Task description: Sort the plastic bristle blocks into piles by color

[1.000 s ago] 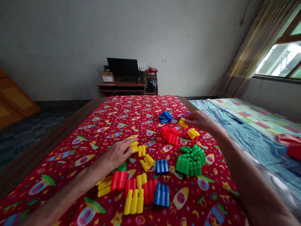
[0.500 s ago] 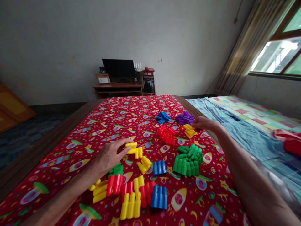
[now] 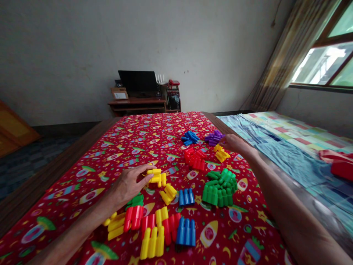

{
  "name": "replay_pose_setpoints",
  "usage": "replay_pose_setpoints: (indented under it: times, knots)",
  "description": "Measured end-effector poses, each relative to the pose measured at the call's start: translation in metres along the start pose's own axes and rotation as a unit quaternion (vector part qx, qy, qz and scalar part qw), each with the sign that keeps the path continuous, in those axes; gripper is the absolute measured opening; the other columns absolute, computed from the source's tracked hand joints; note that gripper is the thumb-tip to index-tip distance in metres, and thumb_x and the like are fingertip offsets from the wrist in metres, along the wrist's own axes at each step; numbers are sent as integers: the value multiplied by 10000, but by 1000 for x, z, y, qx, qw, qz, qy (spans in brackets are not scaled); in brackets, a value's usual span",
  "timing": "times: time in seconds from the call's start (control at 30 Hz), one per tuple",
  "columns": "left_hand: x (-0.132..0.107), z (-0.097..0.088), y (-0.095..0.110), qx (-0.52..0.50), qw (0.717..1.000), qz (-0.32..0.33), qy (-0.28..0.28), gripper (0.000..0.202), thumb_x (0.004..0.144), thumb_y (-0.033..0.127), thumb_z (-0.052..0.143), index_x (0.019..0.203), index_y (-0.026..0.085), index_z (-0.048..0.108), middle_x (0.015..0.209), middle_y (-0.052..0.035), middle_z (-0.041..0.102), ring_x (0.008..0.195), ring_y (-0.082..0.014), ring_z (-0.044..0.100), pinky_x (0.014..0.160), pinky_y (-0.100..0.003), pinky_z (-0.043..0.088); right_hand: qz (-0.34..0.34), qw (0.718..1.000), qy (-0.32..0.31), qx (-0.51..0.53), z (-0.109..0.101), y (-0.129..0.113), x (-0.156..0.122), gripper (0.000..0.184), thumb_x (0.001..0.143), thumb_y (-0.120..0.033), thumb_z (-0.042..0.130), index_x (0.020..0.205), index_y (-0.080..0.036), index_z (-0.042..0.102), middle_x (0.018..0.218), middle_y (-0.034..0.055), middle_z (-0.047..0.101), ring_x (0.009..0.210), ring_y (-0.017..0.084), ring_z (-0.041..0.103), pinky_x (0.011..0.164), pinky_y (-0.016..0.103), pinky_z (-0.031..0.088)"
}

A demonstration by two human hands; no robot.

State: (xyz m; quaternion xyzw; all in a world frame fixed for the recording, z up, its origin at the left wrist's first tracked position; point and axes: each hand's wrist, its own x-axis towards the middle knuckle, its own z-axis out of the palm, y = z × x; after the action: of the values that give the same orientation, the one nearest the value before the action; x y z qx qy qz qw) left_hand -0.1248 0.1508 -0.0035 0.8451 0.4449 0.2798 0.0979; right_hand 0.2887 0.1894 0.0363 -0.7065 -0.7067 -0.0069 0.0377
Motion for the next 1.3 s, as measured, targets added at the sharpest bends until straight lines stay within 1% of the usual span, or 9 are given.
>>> replay_pose_setpoints:
  times: [0.27, 0.47, 0.57, 0.63, 0.8, 0.9, 1.07, 1.2, 1.3]
  knots:
    - [-1, 0, 0, 0, 1000, 1, 2, 423, 865, 540, 475, 1005, 216, 708, 1027, -55, 757, 851, -216, 722, 831, -293, 562, 4, 998, -54, 26, -4, 9, -2, 306, 877, -392, 536, 916, -173, 747, 787, 71, 700, 657, 150, 617, 580, 228, 404]
    - [0, -1, 0, -21, 1000, -2, 6, 453, 853, 593, 487, 996, 226, 710, 1022, -60, 753, 881, -221, 710, 862, -317, 553, 10, 999, 34, 23, -13, -5, -8, 261, 869, -325, 527, 856, -172, 738, 752, 62, 680, 654, 134, 570, 569, 224, 349]
    - [1, 0, -1, -70, 997, -5, 14, 432, 852, 586, 515, 979, 223, 712, 1020, -65, 735, 917, -219, 695, 844, -308, 560, -27, 993, 94, 63, -25, -30, -17, 291, 885, -287, 485, 795, -155, 729, 657, 41, 632, 587, 111, 505, 561, 238, 314]
    - [1, 3, 0, -120, 992, -16, 19, 420, 848, 583, 538, 970, 218, 707, 1004, -62, 720, 892, -212, 694, 780, -290, 577, -111, 978, 118, 132, -33, -57, -28, 315, 907, -293, 466, 824, -135, 726, 654, 32, 622, 581, 99, 481, 567, 239, 313]
    - [-4, 7, 25, -165, 985, -38, 45, 448, 798, 624, 590, 893, 197, 691, 917, -56, 710, 817, -216, 690, 729, -307, 586, -361, 882, 19, 303, -29, -137, -66, 283, 931, -324, 503, 1065, -143, 674, 811, 34, 668, 637, 85, 505, 587, 207, 340]
    - [-9, 7, 44, -169, 984, -34, 42, 444, 812, 621, 580, 908, 197, 675, 893, -47, 714, 787, -208, 690, 722, -308, 585, -394, 874, -24, 284, -20, -169, -82, 240, 935, -282, 509, 1036, -132, 667, 715, 12, 627, 554, 67, 431, 536, 206, 286]
    - [-5, -8, 41, -89, 996, -27, 18, 417, 883, 555, 489, 1056, 204, 635, 956, -53, 728, 845, -211, 695, 807, -329, 568, -290, 943, 68, 151, -29, -152, -70, 285, 935, -340, 474, 917, -144, 681, 665, 20, 595, 538, 78, 404, 537, 240, 239]
    - [7, -29, -3, 47, 999, 13, 15, 470, 841, 573, 438, 951, 188, 683, 1047, -117, 704, 1020, -277, 648, 962, -414, 490, -66, 994, 88, -10, -48, -82, -45, 281, 891, -348, 503, 870, -162, 712, 748, 79, 650, 599, 123, 506, 556, 259, 273]
    - [9, -37, -40, 50, 997, -55, -26, 525, 749, 608, 482, 953, 175, 696, 1033, -135, 705, 998, -307, 652, 919, -441, 508, 83, 993, 48, -71, -49, -31, -33, 291, 876, -317, 504, 945, -151, 733, 849, 134, 682, 727, 198, 606, 602, 275, 352]
